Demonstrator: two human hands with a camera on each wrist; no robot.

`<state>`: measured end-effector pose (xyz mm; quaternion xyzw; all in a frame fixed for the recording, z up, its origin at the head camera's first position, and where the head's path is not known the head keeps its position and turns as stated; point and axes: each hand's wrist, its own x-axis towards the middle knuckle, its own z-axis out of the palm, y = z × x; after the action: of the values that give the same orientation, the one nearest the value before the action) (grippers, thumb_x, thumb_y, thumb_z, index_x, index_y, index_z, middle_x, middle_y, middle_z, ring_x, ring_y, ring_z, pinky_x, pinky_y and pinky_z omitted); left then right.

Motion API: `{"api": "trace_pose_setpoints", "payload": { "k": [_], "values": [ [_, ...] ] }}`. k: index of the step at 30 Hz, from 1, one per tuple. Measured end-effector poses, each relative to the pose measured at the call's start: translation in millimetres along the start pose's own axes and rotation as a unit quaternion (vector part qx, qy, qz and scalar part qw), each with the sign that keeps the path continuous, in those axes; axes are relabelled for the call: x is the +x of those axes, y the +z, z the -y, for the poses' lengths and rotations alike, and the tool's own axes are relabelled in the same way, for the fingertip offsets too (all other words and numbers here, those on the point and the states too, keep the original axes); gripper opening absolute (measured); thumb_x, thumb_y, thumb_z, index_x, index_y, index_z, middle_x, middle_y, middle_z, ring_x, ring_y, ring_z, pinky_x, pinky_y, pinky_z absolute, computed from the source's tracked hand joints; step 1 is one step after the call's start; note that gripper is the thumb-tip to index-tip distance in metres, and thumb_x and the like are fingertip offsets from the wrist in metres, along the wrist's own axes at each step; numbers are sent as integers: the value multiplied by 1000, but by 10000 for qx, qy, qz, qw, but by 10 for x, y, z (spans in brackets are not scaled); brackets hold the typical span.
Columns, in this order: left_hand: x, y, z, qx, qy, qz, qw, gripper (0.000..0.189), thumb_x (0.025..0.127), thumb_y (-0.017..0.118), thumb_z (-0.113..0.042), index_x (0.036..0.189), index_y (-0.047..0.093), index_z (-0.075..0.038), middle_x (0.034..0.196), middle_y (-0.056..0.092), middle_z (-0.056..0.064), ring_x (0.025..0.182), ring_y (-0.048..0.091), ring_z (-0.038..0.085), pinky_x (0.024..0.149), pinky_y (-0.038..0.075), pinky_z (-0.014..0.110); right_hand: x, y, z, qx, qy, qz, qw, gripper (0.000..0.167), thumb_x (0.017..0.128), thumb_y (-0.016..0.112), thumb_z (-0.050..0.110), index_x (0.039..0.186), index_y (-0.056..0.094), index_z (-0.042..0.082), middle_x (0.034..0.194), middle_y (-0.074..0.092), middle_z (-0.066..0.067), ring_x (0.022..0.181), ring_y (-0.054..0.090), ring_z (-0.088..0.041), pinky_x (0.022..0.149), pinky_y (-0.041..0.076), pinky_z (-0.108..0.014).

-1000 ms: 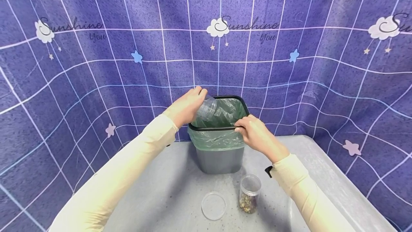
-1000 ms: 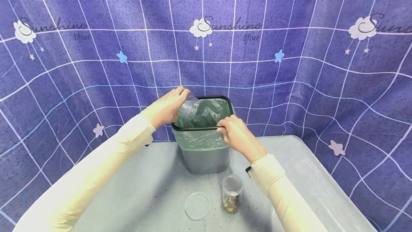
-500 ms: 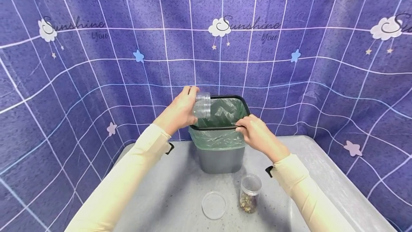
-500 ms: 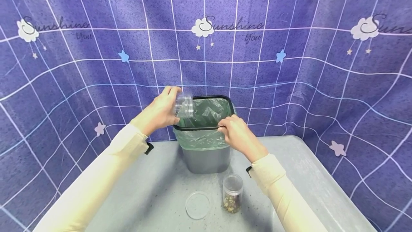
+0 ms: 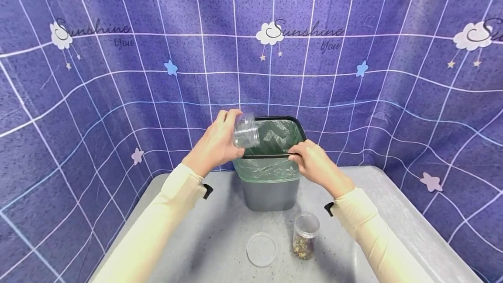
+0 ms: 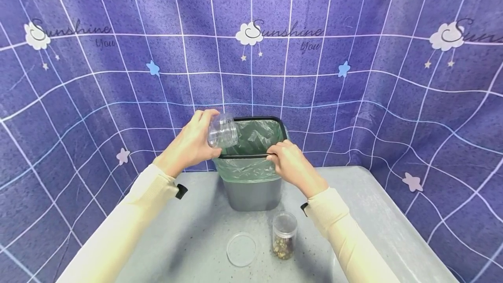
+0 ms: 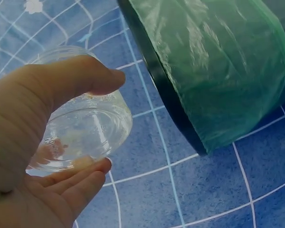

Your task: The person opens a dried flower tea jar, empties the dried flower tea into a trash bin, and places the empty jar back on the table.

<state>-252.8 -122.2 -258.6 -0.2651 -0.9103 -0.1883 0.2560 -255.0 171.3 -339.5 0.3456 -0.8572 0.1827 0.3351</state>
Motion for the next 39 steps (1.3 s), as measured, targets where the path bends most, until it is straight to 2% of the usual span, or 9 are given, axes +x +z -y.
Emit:
{"api": "trace_pose_setpoints", "payload": {
  "k": [9, 15, 18, 24, 31, 39],
  "values": [
    [-216, 6, -49, -384, -126, -367, 9985, 92, 67, 92, -23, 143, 43, -4, 131, 53, 18, 108, 60, 34, 97, 52, 48, 1, -1, 3, -3, 14, 43, 10000, 7, 91, 75, 6, 95, 75, 1, 88, 73, -9, 81, 62, -31, 76, 53, -46],
    [-354, 53, -89, -703, -50, -734, 9948, 94, 64, 94, -27, 140, 45, 1, 128, 55, 17, 116, 57, 31, 102, 49, 46, 7, -4, -5, -35, 60, 70, 10000, 7, 91, 75, 8, 95, 75, 2, 87, 73, -8, 81, 62, -30, 75, 53, -46],
    [-450, 83, -99, -919, -115, -888, 9917, 96, 62, 96, -29, 139, 46, 0, 127, 56, 15, 116, 56, 29, 101, 50, 45, 9, -5, -4, -46, 82, 95, 9999, 7, 91, 75, 9, 95, 76, 3, 88, 73, -8, 81, 62, -30, 75, 53, -46],
    [-685, 121, -116, -1329, -478, -1059, 9843, 100, 57, 100, -36, 137, 48, -4, 127, 56, 12, 113, 56, 26, 98, 50, 45, 15, -8, 5, -49, 78, 111, 9999, 7, 91, 75, 8, 95, 76, 3, 88, 74, -8, 81, 62, -30, 75, 53, -46],
    [-961, 152, -126, -1465, -837, -1141, 9790, 102, 56, 100, -46, 137, 49, -10, 121, 58, 4, 107, 58, 21, 91, 49, 42, 24, -2, -3, -12, 106, 104, 9999, 8, 91, 76, 8, 97, 76, 2, 87, 73, -8, 83, 63, -31, 76, 53, -47],
    [-1251, 266, -151, -1550, -1029, -1341, 9733, 101, 58, 98, -44, 140, 46, -14, 121, 64, 5, 110, 62, 22, 89, 50, 45, 18, 4, -12, 33, 20, 25, 10000, 8, 91, 76, 8, 96, 75, 2, 87, 73, -9, 82, 63, -31, 76, 53, -47]
  ]
}}
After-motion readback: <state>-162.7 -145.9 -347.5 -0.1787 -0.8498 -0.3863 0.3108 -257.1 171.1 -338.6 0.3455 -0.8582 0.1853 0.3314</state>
